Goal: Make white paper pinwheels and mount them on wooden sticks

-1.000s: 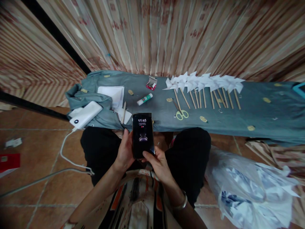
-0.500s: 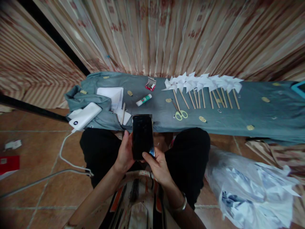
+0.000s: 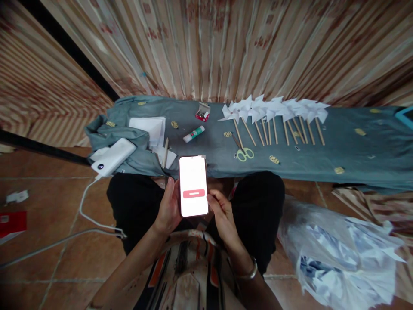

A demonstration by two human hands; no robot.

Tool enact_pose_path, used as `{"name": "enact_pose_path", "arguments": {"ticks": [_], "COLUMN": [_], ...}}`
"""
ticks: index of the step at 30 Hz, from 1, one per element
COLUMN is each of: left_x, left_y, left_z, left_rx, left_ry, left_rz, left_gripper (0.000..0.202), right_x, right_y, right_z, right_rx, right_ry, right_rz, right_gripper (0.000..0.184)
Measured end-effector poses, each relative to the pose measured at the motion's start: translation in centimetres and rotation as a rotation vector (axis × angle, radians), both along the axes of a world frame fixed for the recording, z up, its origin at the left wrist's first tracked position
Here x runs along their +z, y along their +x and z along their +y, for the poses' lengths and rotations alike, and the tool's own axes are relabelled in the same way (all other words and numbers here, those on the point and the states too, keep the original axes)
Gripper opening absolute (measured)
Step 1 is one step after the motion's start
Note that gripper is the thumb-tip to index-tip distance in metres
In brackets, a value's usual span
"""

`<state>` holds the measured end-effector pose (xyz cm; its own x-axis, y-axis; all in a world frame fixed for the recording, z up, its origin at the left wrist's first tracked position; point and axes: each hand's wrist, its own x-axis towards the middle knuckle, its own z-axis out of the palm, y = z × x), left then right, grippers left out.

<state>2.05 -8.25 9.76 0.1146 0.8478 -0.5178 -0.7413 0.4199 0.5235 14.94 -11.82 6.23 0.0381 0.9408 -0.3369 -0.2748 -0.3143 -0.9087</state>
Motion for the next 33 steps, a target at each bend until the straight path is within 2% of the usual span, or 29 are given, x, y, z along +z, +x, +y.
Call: {"name": "enact_pose_path", "arguments": {"ticks": [6, 17, 33], "left_x": [-0.1, -0.3, -0.6], "left_y": [0.2, 0.4, 0.7], "left_z": [-0.1, 0.1, 0.1], "left_rx": [-0.012, -0.035, -0.021], "left_ry": [-0.003, -0.021, -0.031], "left_rz": [0.018, 0.043, 0.115], "left_gripper": [0.045, 0.043, 0.043], "right_x": [0.0, -1.4, -0.8], "right_y": [0.5, 0.3, 0.0], "right_z": [0.4, 0.4, 0.7], "right_rx": [0.012, 0.028, 0.062], "right_ry": [0.0, -0.002, -0.039], "right_rz": [-0.049, -0.05, 0.003], "right_gripper": [0.023, 0.025, 0.023]}}
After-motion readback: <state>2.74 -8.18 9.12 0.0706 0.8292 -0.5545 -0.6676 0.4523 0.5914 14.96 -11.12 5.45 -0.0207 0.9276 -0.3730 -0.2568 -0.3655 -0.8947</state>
